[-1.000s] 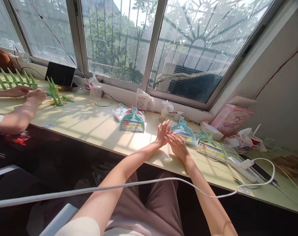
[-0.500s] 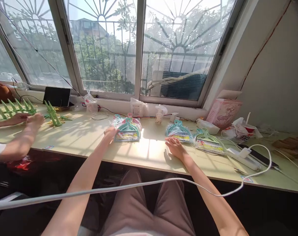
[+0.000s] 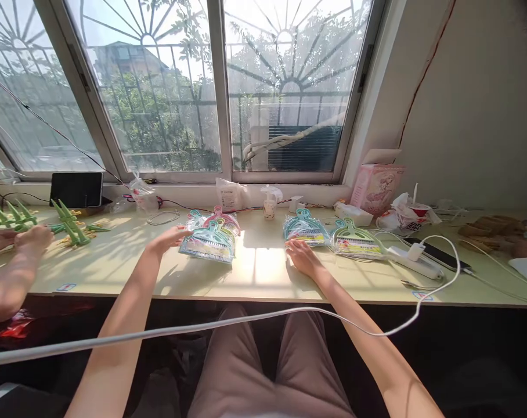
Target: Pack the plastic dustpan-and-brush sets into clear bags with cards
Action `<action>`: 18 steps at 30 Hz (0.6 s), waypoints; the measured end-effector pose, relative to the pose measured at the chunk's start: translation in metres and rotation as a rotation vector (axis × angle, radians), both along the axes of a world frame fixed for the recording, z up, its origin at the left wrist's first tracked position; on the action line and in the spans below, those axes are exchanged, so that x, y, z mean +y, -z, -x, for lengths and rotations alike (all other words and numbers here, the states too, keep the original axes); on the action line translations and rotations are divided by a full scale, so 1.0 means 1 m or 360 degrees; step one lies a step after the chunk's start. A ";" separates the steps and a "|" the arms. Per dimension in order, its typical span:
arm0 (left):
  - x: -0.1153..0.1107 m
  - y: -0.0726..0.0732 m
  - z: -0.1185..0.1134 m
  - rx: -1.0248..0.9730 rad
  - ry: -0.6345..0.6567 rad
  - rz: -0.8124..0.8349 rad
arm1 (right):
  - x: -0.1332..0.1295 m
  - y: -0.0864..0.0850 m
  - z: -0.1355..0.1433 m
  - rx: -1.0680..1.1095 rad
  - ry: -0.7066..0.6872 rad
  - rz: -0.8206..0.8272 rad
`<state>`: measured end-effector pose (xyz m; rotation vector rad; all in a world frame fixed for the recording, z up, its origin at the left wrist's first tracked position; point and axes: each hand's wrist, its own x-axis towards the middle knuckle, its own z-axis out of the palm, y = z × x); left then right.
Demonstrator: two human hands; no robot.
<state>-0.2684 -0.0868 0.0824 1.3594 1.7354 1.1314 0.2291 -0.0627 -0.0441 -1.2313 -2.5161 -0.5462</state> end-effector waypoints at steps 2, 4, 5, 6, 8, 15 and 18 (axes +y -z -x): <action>0.001 0.000 -0.005 -0.0186 0.0063 0.0043 | 0.005 0.003 -0.001 0.0057 -0.0034 -0.0019; 0.006 -0.002 -0.015 -0.0298 0.0069 0.0008 | 0.010 0.002 0.000 0.0210 -0.0086 -0.0062; 0.011 -0.002 -0.023 -0.0333 0.0058 -0.0024 | 0.013 -0.001 0.003 0.0341 -0.0106 -0.0108; 0.016 -0.001 -0.032 -0.0359 0.0055 -0.0055 | 0.015 -0.004 0.008 0.0512 -0.0116 -0.0179; 0.030 0.006 -0.058 -0.0420 0.0078 -0.0126 | 0.021 -0.015 0.025 0.0922 -0.0112 -0.0376; 0.071 0.069 -0.155 -0.0772 0.0140 -0.0247 | 0.034 -0.024 0.117 0.1363 -0.0296 -0.0227; 0.077 0.089 -0.158 -0.0820 0.0136 -0.0196 | 0.037 -0.012 0.129 0.1198 -0.0291 0.0131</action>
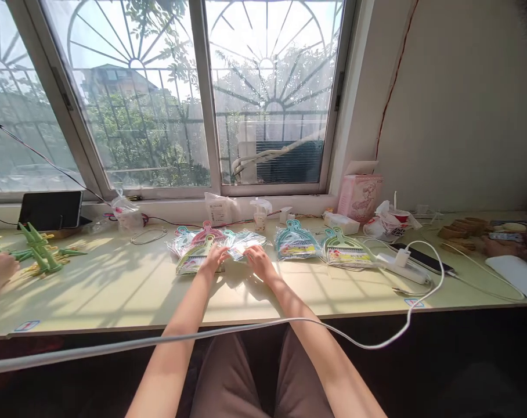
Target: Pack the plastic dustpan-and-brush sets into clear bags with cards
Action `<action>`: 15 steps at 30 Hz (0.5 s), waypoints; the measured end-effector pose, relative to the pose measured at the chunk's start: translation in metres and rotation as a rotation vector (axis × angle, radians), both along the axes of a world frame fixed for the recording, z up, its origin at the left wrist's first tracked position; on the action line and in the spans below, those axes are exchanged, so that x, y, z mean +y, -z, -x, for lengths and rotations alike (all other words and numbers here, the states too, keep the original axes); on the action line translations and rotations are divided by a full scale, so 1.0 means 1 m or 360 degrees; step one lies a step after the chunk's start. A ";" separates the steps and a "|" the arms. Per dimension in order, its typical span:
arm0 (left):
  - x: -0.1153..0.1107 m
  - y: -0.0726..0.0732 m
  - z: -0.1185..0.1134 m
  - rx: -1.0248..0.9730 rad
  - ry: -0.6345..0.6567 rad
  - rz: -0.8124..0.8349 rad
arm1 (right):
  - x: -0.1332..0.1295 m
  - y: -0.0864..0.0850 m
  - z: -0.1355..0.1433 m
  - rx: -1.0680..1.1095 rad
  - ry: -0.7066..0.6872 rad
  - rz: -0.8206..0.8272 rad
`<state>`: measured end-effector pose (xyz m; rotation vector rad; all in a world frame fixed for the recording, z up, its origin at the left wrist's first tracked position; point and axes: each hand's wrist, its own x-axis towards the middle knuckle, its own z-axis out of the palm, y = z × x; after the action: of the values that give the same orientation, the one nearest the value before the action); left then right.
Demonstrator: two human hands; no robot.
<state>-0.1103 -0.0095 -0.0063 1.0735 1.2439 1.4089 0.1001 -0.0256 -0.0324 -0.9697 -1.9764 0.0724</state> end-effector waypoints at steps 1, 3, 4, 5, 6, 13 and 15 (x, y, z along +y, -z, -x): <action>0.001 0.003 0.003 -0.0006 0.0008 0.0008 | 0.001 0.003 -0.001 -0.0001 -0.0005 0.0073; 0.002 0.007 0.011 -0.0010 0.0017 -0.0006 | 0.001 0.005 -0.005 0.0114 0.0017 0.0211; 0.003 0.007 0.013 -0.0012 0.0021 -0.0027 | 0.001 0.005 -0.007 0.0209 0.0035 0.0298; 0.003 0.007 0.015 -0.0011 0.0025 -0.0056 | 0.001 0.004 -0.010 0.0314 0.0051 0.0405; 0.003 0.007 0.014 -0.0009 0.0029 -0.0087 | 0.000 0.003 -0.012 0.0429 0.0063 0.0526; 0.001 0.008 0.005 -0.0002 0.0204 -0.0214 | 0.004 -0.002 -0.013 0.1575 -0.0144 0.1317; 0.000 0.009 0.005 -0.0032 0.0314 -0.0248 | 0.006 -0.001 -0.015 0.1739 -0.0219 0.1301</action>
<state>-0.1150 -0.0091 -0.0152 1.2493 0.9970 1.3775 0.1151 -0.0196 -0.0314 -0.9465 -0.9375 1.2764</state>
